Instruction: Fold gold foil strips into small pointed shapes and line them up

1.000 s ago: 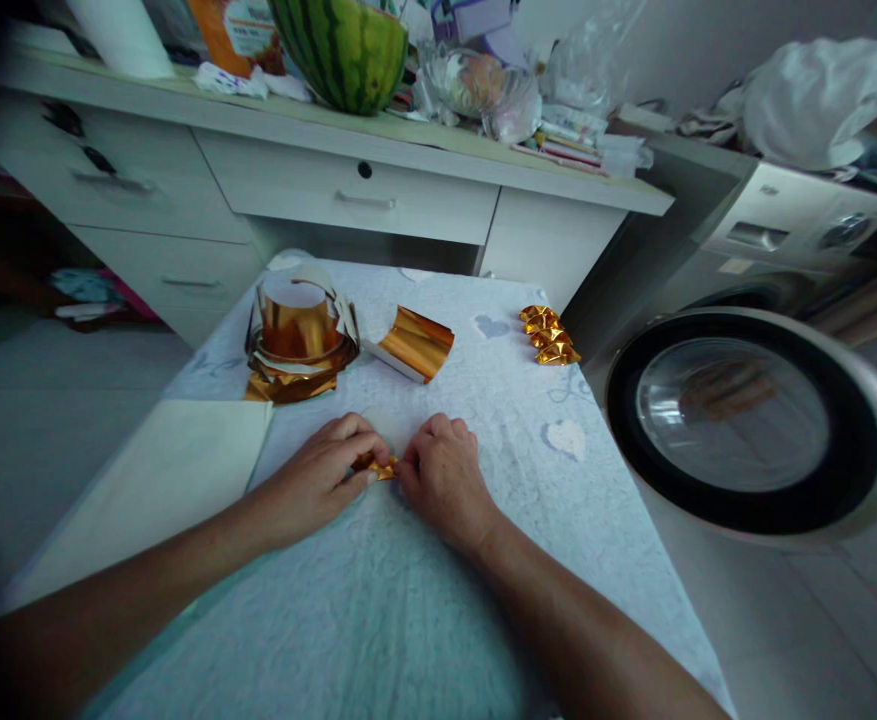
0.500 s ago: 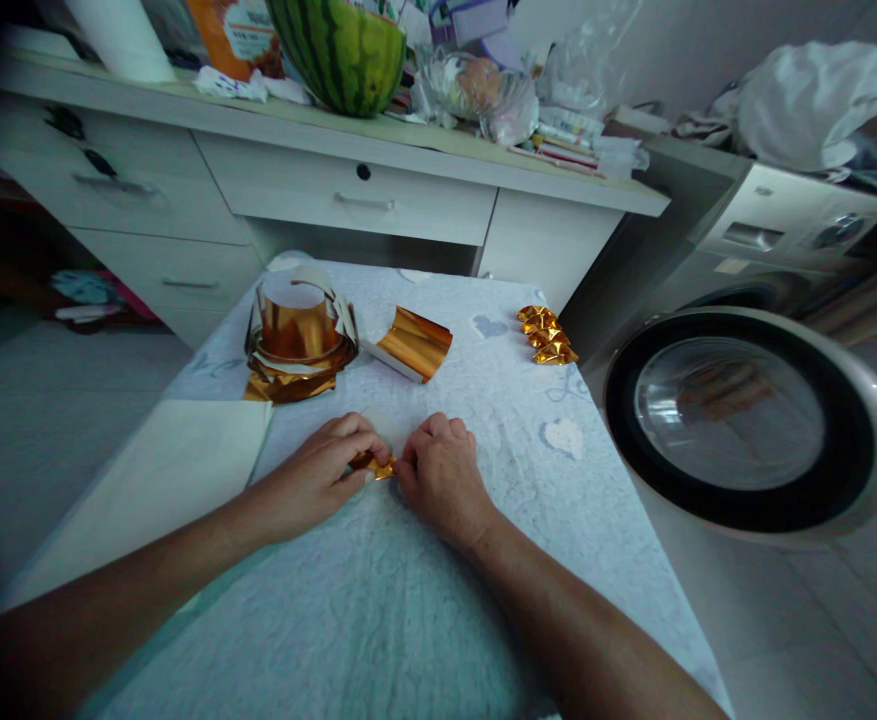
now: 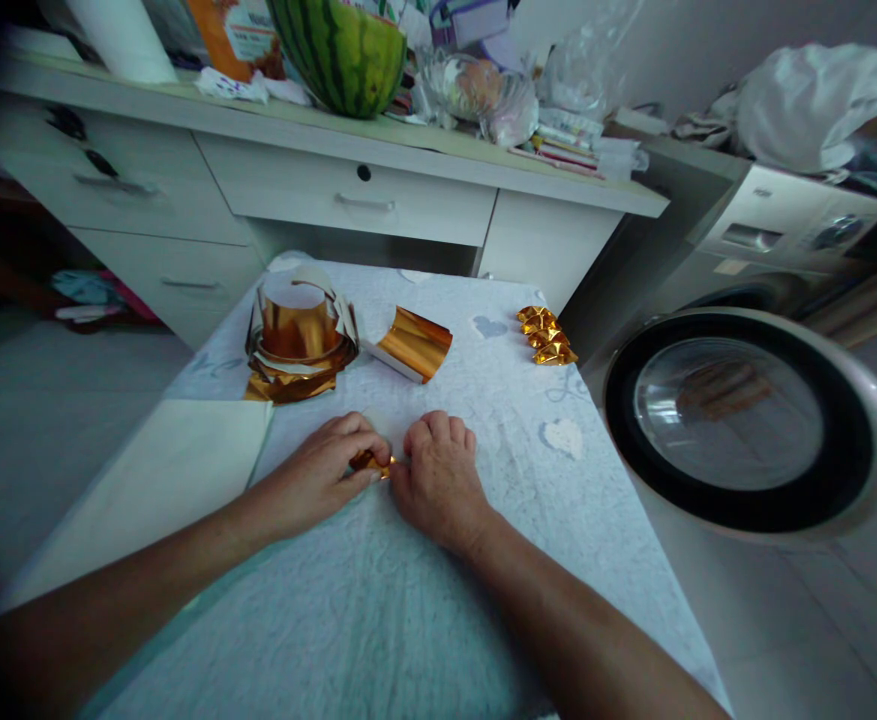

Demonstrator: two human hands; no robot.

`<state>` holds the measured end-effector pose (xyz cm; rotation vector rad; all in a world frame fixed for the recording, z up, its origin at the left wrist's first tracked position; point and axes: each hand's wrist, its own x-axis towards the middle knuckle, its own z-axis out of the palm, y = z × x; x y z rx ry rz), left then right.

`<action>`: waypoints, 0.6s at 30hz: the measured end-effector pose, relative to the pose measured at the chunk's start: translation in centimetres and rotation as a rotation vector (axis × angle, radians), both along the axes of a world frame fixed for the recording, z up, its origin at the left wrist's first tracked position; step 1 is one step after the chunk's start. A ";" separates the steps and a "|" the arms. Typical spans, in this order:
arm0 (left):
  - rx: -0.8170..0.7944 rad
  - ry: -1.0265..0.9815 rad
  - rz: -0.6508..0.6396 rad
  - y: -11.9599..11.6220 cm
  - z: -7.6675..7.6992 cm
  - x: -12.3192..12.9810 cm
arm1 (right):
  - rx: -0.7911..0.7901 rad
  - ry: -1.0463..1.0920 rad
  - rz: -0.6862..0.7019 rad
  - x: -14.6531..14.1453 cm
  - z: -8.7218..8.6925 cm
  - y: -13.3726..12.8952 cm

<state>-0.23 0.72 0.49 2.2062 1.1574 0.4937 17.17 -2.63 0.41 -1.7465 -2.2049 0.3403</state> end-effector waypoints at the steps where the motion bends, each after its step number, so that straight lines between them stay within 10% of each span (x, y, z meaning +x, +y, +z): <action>1: 0.000 0.000 -0.001 0.0 0.0 0.0 | 0.004 -0.006 -0.001 -0.1 0.0 0.0; 18: 0.006 0.034 -0.032 0.1 0.1 -0.2 | -0.055 0.077 0.017 0.4 0.3 0.0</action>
